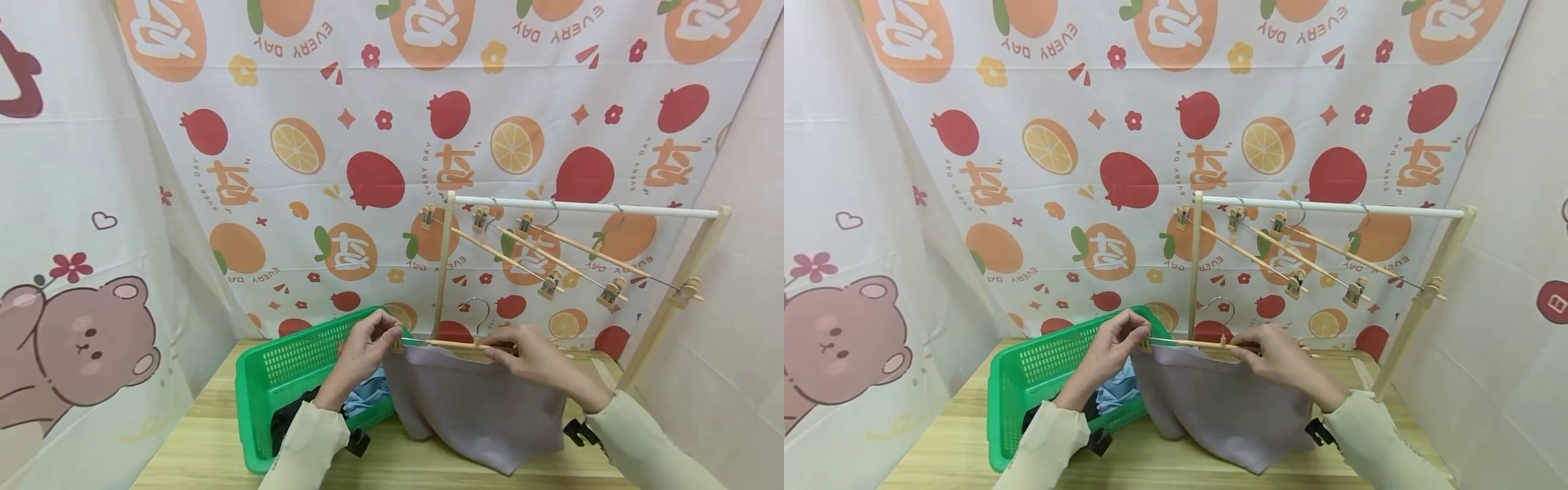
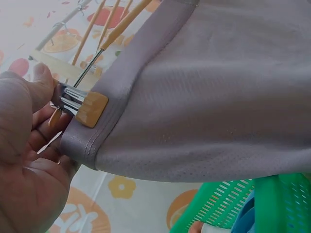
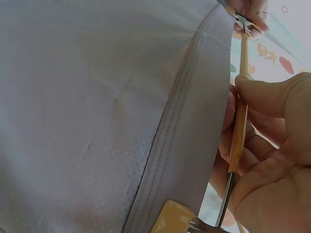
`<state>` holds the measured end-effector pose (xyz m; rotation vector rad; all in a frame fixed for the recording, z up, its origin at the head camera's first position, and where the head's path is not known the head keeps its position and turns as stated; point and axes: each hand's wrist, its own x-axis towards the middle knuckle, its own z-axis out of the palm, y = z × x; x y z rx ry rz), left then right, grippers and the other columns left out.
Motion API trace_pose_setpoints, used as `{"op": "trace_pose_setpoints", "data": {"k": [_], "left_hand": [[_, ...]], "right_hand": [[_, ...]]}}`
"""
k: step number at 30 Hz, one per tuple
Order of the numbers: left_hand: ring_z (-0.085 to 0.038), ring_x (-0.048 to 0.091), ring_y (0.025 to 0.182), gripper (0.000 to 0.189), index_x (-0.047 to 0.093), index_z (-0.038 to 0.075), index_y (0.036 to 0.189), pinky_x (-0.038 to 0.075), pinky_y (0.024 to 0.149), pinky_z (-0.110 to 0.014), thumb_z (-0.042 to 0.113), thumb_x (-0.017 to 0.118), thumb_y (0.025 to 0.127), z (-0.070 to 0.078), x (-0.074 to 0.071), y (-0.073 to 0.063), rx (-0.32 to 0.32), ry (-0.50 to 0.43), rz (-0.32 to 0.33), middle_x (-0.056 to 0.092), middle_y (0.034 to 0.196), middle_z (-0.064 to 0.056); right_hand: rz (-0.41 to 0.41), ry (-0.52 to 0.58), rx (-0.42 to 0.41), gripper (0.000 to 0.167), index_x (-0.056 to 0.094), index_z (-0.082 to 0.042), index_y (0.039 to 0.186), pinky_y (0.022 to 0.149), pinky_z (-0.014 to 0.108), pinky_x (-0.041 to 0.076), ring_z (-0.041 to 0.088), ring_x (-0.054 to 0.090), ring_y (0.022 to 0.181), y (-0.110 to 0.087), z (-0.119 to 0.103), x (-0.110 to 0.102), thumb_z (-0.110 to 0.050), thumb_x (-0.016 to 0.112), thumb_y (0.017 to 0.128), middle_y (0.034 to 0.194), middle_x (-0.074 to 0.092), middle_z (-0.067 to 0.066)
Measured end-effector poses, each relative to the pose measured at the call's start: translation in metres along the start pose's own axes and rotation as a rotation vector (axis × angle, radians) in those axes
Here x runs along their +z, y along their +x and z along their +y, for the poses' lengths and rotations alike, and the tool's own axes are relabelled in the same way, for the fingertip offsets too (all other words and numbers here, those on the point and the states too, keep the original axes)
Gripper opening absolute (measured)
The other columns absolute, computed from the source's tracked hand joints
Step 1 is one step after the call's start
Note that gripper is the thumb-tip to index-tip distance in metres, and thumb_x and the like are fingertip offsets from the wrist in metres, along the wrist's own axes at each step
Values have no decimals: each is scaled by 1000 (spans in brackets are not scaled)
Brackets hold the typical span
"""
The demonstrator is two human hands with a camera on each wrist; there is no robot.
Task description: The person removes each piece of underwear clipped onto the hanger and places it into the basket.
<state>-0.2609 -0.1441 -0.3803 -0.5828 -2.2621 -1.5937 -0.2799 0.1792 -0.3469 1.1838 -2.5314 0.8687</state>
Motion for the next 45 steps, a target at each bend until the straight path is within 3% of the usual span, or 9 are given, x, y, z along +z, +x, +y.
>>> {"op": "trace_pose_setpoints", "data": {"k": [8, 16, 20, 23, 27, 30, 35, 40, 45], "left_hand": [[-21, 66, 75, 15, 66, 9, 103, 49, 62, -24, 22, 61, 102, -5, -2, 0, 16, -18, 10, 70, 89, -17], [-22, 64, 80, 20, 67, 11, 110, 48, 66, -25, 29, 61, 103, -3, -4, -3, -70, -16, 5, 69, 96, -16], [-18, 63, 86, 23, 68, 16, 116, 49, 72, -25, 32, 63, 101, 0, -2, -4, -91, 31, 42, 69, 104, -10], [-16, 61, 87, 24, 69, 17, 118, 51, 73, -26, 31, 68, 98, 2, 0, -2, -8, 136, 124, 69, 107, -7], [-17, 59, 91, 25, 69, 12, 114, 52, 75, -29, 23, 75, 92, 10, 3, 2, 217, 348, 261, 69, 106, -6], [-20, 59, 92, 25, 69, 10, 110, 52, 76, -32, 20, 79, 89, 19, 6, 3, 365, 489, 300, 69, 102, -5], [-19, 63, 91, 23, 68, 10, 105, 57, 77, -31, 19, 80, 88, 37, 15, 2, 483, 653, 247, 67, 97, -3], [-17, 66, 88, 23, 69, 11, 105, 58, 74, -29, 22, 80, 88, 49, 28, 1, 503, 722, 163, 68, 98, -2], [-14, 65, 85, 21, 70, 14, 106, 56, 69, -27, 26, 78, 90, 49, 43, 1, 496, 750, 72, 68, 100, 0]], "right_hand": [[7, 1, -17, 13, 80, -17, 102, 54, 19, 45, -5, 49, 60, 1, 2, 6, -11, 74, 92, 83, 73, -7], [6, -10, -10, 9, 79, -19, 97, 52, 18, 42, -4, 44, 58, 3, 3, 9, -13, 74, 93, 73, 66, -10], [-3, 1, 4, 10, 80, -16, 99, 52, 19, 43, -4, 46, 59, 4, 3, 9, -12, 73, 93, 77, 71, -8], [-9, 18, 17, 13, 80, -13, 103, 52, 19, 43, -4, 46, 59, 5, 3, 10, -11, 73, 93, 81, 74, -5], [0, 26, 11, 15, 80, -11, 106, 51, 18, 43, -4, 46, 59, 6, 4, 11, -10, 73, 93, 81, 74, -4], [8, 13, -2, 14, 80, -10, 105, 52, 18, 43, -3, 45, 60, 7, 5, 11, -10, 73, 92, 79, 72, -3], [8, -19, 3, 14, 80, -9, 105, 53, 18, 42, -3, 45, 62, 10, 2, 11, -11, 74, 92, 79, 72, 0], [10, -30, -12, 14, 81, -10, 104, 52, 18, 41, -3, 44, 61, 12, 2, 13, -11, 74, 92, 78, 71, -2], [-2, 5, -23, 14, 81, -8, 103, 51, 18, 41, -2, 45, 61, 13, 3, 17, -7, 74, 91, 80, 72, -3]]}}
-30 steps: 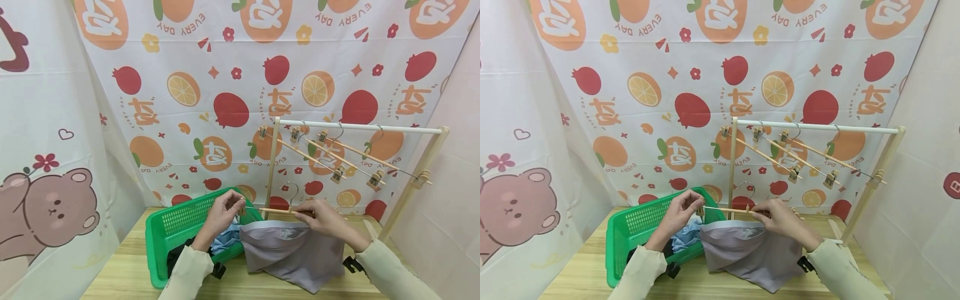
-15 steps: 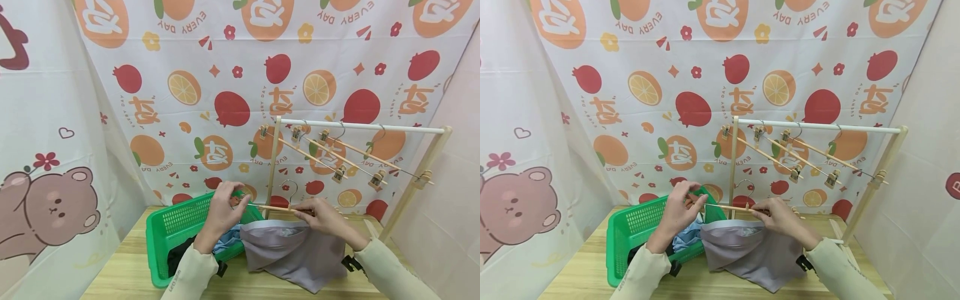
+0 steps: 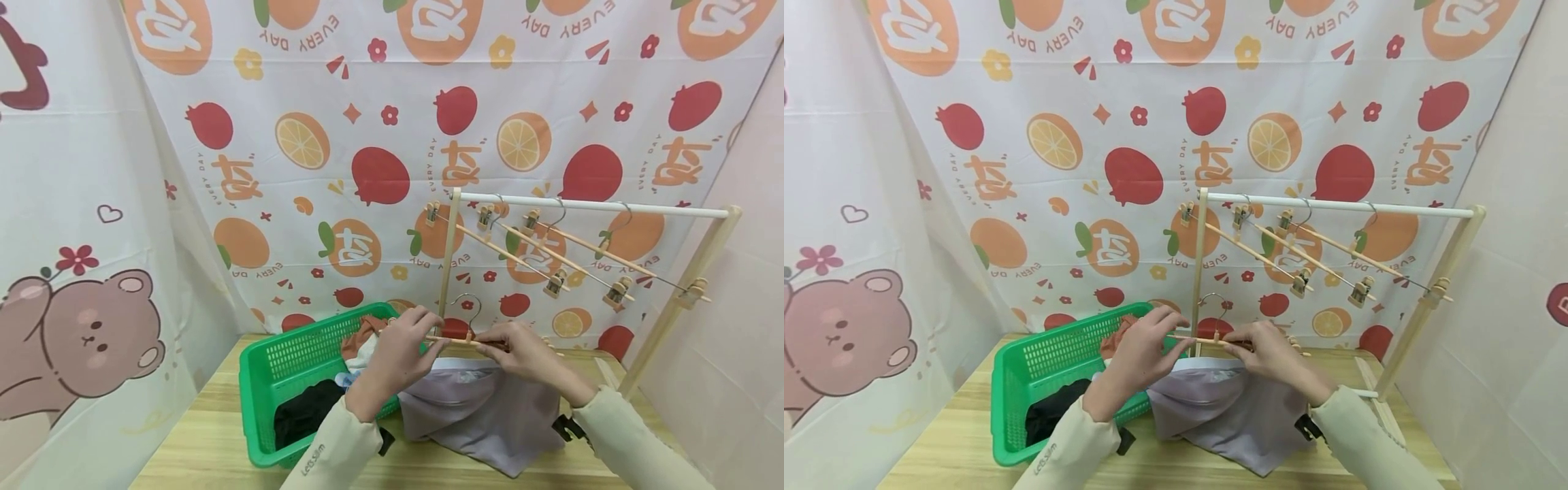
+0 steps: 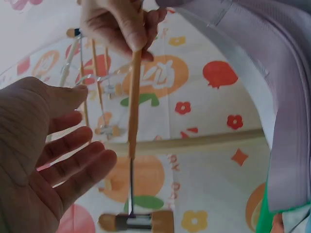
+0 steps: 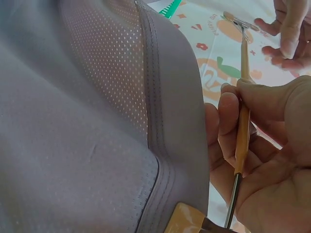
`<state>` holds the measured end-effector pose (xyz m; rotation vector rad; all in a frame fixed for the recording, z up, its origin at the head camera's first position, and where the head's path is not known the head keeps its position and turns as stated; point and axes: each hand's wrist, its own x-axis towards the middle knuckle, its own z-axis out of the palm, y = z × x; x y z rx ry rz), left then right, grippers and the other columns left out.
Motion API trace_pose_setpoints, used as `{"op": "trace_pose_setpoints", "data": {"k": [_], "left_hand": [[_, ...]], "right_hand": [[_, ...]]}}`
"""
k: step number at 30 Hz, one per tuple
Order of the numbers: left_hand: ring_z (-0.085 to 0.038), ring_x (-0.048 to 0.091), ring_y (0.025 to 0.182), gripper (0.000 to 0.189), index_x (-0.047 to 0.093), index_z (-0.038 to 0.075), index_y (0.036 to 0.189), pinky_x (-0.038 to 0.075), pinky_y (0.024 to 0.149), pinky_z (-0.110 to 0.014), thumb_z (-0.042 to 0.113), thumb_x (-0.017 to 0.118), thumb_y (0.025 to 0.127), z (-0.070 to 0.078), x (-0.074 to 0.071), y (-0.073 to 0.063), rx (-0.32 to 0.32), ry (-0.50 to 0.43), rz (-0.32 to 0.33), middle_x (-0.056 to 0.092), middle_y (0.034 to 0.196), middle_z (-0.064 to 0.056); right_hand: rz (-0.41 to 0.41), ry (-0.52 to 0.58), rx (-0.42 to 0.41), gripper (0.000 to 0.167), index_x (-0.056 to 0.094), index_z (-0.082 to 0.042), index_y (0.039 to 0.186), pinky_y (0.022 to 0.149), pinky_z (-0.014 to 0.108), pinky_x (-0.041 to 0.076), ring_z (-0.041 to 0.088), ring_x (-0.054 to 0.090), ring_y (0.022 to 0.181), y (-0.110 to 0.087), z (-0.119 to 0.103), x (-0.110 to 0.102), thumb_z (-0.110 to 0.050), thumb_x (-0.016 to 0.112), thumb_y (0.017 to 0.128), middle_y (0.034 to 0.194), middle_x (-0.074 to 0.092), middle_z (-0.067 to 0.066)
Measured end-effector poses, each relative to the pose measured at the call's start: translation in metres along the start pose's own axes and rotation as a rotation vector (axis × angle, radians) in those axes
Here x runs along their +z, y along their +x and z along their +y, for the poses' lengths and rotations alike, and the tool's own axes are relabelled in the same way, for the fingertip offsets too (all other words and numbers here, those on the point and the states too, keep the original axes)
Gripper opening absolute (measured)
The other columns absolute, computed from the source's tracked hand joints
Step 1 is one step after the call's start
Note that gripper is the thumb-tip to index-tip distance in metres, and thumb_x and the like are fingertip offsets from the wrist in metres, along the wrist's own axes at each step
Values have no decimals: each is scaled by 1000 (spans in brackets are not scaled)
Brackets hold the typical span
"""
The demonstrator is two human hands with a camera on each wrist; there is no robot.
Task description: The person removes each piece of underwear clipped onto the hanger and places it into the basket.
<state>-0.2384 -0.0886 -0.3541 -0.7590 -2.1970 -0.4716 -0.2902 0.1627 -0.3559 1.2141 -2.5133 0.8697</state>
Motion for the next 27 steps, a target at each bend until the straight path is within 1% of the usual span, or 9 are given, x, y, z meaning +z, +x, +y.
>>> {"op": "trace_pose_setpoints", "data": {"k": [4, 9, 12, 15, 18, 22, 27], "left_hand": [[-12, 62, 83, 23, 70, 16, 105, 56, 68, -26, 26, 80, 88, 6, 10, 1, 21, 49, -33, 66, 98, 2], [-13, 65, 88, 21, 72, 20, 103, 58, 68, -26, 26, 82, 86, 11, 20, 2, 47, 127, -65, 69, 97, 4], [-12, 66, 89, 20, 74, 22, 102, 59, 67, -25, 26, 83, 85, 12, 24, 1, 58, 183, -80, 70, 97, 6], [-12, 65, 85, 19, 75, 23, 99, 58, 63, -25, 26, 84, 82, 12, 27, 1, 72, 231, -75, 71, 95, 6], [-11, 64, 81, 17, 76, 24, 96, 56, 59, -25, 24, 85, 81, 12, 29, 2, 87, 261, -53, 71, 92, 7], [-10, 63, 77, 11, 77, 25, 92, 53, 54, -23, 21, 82, 83, 11, 30, 2, 91, 277, -30, 71, 89, 7], [-10, 62, 74, 6, 79, 25, 91, 53, 54, -23, 23, 80, 85, 9, 32, 3, 73, 268, -35, 72, 87, 8]], "right_hand": [[-11, 14, 10, 14, 80, -8, 104, 51, 18, 40, -2, 44, 61, 0, 0, 0, -8, 73, 92, 80, 72, -1], [-6, 4, 9, 14, 80, -9, 105, 52, 18, 42, -2, 46, 62, 1, -3, 1, -10, 73, 93, 86, 76, 3], [-2, -7, 0, 14, 81, -8, 104, 52, 18, 42, -3, 46, 62, 0, -4, 2, -8, 73, 92, 84, 76, 1], [2, -18, -5, 14, 81, -8, 103, 52, 18, 42, -4, 46, 63, -1, -5, 3, -8, 74, 91, 82, 75, -1], [-2, -17, -2, 14, 81, -9, 103, 53, 18, 42, -3, 46, 63, -1, -5, 2, -8, 73, 92, 83, 75, 0], [-12, -13, -1, 14, 80, -12, 103, 53, 18, 41, -3, 47, 62, 0, -6, 2, -8, 72, 93, 83, 75, 1], [-14, -32, -6, 12, 80, -13, 102, 54, 18, 44, -4, 48, 62, 1, -8, 3, -10, 72, 94, 83, 75, -2]]}}
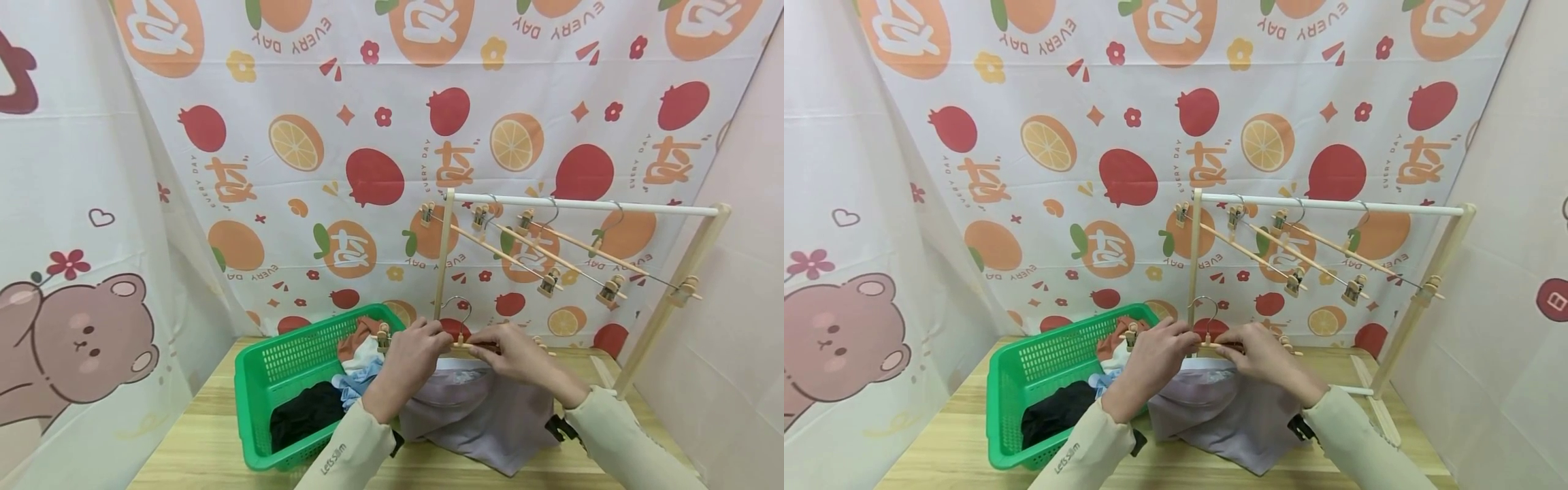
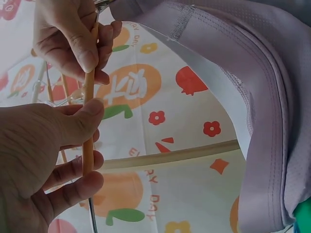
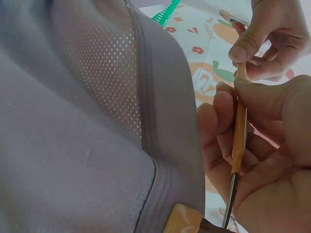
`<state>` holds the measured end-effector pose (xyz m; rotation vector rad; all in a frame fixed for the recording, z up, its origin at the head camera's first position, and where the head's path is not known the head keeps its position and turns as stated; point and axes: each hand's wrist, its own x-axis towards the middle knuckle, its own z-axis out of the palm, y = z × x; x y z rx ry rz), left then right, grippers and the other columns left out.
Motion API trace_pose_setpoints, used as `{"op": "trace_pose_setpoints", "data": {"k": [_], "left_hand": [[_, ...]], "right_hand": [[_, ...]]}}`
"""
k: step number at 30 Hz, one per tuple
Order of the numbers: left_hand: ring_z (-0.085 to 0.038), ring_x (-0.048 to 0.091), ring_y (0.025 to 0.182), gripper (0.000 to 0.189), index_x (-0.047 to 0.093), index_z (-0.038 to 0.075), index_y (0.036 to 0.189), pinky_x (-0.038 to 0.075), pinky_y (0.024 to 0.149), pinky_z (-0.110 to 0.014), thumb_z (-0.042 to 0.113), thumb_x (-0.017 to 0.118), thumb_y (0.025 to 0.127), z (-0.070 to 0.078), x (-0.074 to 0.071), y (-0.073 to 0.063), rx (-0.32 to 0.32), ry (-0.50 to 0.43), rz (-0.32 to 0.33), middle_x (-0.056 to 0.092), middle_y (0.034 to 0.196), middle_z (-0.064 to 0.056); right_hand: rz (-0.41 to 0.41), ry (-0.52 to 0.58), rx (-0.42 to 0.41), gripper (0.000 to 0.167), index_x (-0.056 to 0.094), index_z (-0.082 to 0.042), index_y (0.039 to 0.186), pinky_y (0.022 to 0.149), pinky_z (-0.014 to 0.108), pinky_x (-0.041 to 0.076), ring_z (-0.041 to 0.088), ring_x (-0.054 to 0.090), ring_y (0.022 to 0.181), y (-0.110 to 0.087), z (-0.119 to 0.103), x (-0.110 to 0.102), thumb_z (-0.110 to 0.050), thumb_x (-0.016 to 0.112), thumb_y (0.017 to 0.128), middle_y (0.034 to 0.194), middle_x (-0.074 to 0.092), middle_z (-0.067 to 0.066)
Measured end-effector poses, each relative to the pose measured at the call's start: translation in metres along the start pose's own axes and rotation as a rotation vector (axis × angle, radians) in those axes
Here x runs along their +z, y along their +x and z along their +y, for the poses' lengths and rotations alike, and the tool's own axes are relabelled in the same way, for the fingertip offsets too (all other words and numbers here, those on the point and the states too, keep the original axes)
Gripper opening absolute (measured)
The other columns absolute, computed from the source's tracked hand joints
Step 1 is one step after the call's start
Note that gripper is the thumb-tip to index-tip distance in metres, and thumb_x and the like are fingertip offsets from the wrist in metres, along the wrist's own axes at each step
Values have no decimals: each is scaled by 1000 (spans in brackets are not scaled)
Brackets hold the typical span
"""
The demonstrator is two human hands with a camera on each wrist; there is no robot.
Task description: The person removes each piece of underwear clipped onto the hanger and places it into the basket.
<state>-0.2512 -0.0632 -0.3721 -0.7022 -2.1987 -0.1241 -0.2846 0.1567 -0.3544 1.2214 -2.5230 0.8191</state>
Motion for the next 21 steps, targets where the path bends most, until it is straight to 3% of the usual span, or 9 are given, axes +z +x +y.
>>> {"op": "trace_pose_setpoints", "data": {"k": [9, 17, 21], "left_hand": [[-9, 58, 68, 6, 79, 27, 85, 50, 51, -22, 21, 79, 86, -2, 4, -2, 4, 11, 36, 69, 81, 10], [-8, 55, 65, 7, 78, 24, 83, 48, 50, -22, 19, 78, 87, -5, 6, -4, 25, -25, 88, 68, 78, 9], [-8, 53, 63, 10, 78, 24, 81, 47, 48, -22, 16, 79, 87, -7, 7, -4, 32, -35, 118, 68, 76, 9]], "right_hand": [[-17, -48, 30, 14, 76, -11, 108, 67, 20, 54, 0, 62, 76, -1, -7, -6, -11, 71, 95, 94, 76, -1], [137, -190, -40, 21, 74, -8, 111, 81, 40, 58, 20, 70, 96, -10, -1, -26, -7, 74, 91, 105, 75, 4], [145, -194, 2, 21, 73, -8, 114, 74, 32, 55, 12, 66, 88, -20, 8, -36, -10, 72, 93, 106, 74, 4]]}}
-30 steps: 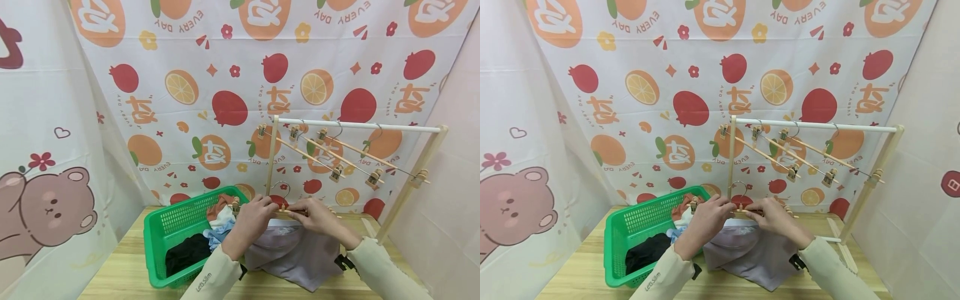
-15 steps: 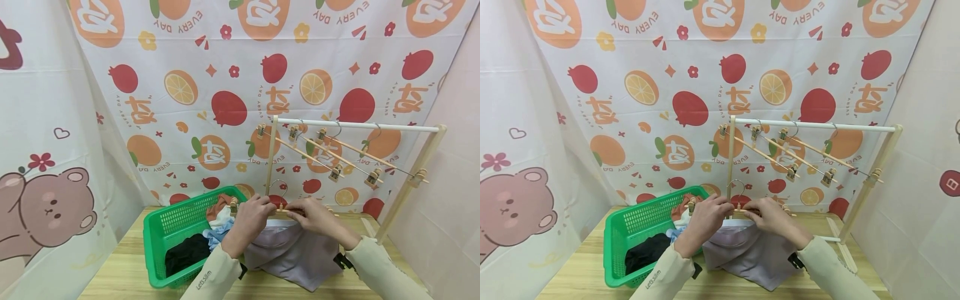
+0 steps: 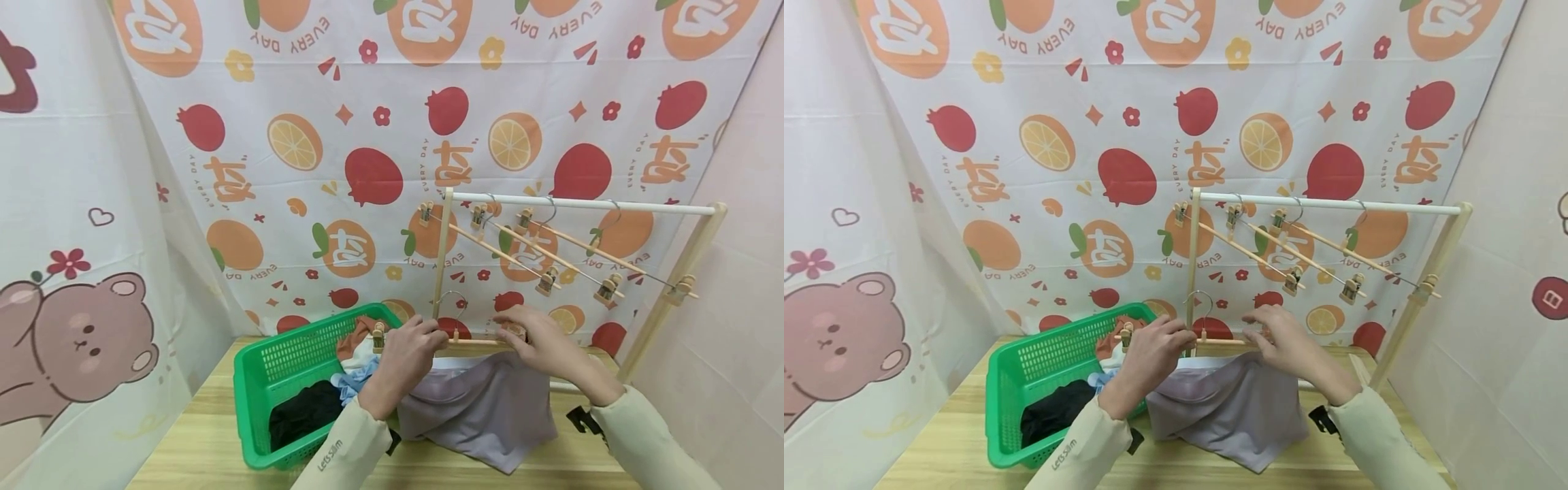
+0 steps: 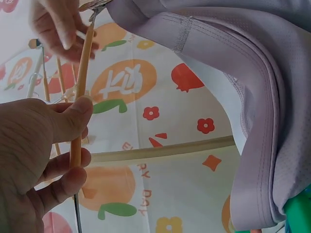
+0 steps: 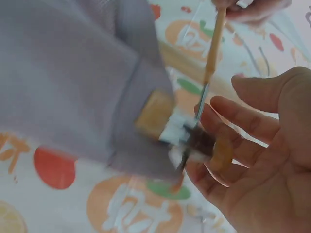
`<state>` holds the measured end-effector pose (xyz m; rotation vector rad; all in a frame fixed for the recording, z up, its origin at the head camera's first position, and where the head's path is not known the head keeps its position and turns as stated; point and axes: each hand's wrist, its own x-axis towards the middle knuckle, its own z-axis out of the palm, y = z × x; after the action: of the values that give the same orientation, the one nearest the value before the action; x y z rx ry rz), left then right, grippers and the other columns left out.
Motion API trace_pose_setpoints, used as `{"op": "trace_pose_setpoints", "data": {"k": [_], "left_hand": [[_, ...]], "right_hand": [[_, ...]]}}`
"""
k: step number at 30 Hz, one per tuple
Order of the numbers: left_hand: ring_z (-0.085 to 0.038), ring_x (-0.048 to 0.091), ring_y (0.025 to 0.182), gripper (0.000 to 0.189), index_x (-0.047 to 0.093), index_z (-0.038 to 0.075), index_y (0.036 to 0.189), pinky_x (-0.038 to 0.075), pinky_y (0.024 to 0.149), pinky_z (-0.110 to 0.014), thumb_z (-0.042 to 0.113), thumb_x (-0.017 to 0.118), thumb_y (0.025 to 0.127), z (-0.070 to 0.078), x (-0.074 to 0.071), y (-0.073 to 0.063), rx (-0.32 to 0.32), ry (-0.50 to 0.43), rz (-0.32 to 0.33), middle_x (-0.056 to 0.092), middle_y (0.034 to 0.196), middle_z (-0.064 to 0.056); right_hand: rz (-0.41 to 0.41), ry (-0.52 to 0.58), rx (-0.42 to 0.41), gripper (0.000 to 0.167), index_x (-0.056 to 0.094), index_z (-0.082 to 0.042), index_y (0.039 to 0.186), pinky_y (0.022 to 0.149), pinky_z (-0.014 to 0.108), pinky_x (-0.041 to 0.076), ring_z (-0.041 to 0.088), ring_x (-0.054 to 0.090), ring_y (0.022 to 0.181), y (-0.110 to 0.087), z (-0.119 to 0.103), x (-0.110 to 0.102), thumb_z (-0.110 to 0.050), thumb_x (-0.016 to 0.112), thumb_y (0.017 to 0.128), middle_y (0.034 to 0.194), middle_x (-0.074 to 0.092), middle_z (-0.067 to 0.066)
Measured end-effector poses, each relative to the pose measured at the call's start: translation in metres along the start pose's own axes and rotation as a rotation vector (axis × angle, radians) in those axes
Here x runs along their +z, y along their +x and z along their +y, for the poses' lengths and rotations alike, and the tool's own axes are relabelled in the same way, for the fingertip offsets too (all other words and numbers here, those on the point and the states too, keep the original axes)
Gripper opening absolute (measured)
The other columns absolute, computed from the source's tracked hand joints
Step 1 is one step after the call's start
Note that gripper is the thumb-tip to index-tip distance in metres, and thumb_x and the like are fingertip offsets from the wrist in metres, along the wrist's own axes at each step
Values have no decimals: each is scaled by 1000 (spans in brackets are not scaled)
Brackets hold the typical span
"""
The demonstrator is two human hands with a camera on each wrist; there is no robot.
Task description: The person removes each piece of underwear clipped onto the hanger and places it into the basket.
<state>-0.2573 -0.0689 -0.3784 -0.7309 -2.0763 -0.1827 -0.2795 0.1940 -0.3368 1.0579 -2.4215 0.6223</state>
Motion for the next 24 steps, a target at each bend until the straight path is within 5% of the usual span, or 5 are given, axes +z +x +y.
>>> {"op": "trace_pose_setpoints", "data": {"k": [8, 13, 20, 24], "left_hand": [[-8, 51, 62, 12, 77, 25, 80, 44, 47, -21, 15, 80, 87, -3, 0, -3, 6, 2, 11, 67, 77, 10], [-8, 52, 62, 14, 76, 24, 80, 42, 46, -20, 13, 78, 87, -4, 0, -4, 12, 13, 13, 68, 77, 10], [-8, 51, 62, 19, 74, 24, 78, 39, 44, -20, 8, 77, 87, -6, 1, -5, 18, 28, 4, 67, 77, 10], [-9, 51, 62, 20, 72, 25, 78, 37, 43, -20, 8, 77, 87, -7, 1, -6, 24, 51, -7, 67, 79, 11]], "right_hand": [[-84, 80, 119, 21, 70, -15, 119, 74, 27, 58, 7, 70, 89, -20, 24, -8, -24, 63, 102, 108, 74, 0], [-116, 228, 197, 14, 69, -13, 108, 67, 23, 55, 2, 65, 78, -28, 35, -7, -23, 60, 103, 89, 69, -3], [-42, 317, 176, 9, 71, -15, 104, 64, 23, 52, 1, 61, 74, -34, 43, 0, -14, 62, 101, 84, 69, -1], [33, 257, 164, 16, 77, -7, 108, 71, 18, 54, 0, 66, 89, -37, 45, 5, -13, 68, 97, 99, 77, 10]]}}
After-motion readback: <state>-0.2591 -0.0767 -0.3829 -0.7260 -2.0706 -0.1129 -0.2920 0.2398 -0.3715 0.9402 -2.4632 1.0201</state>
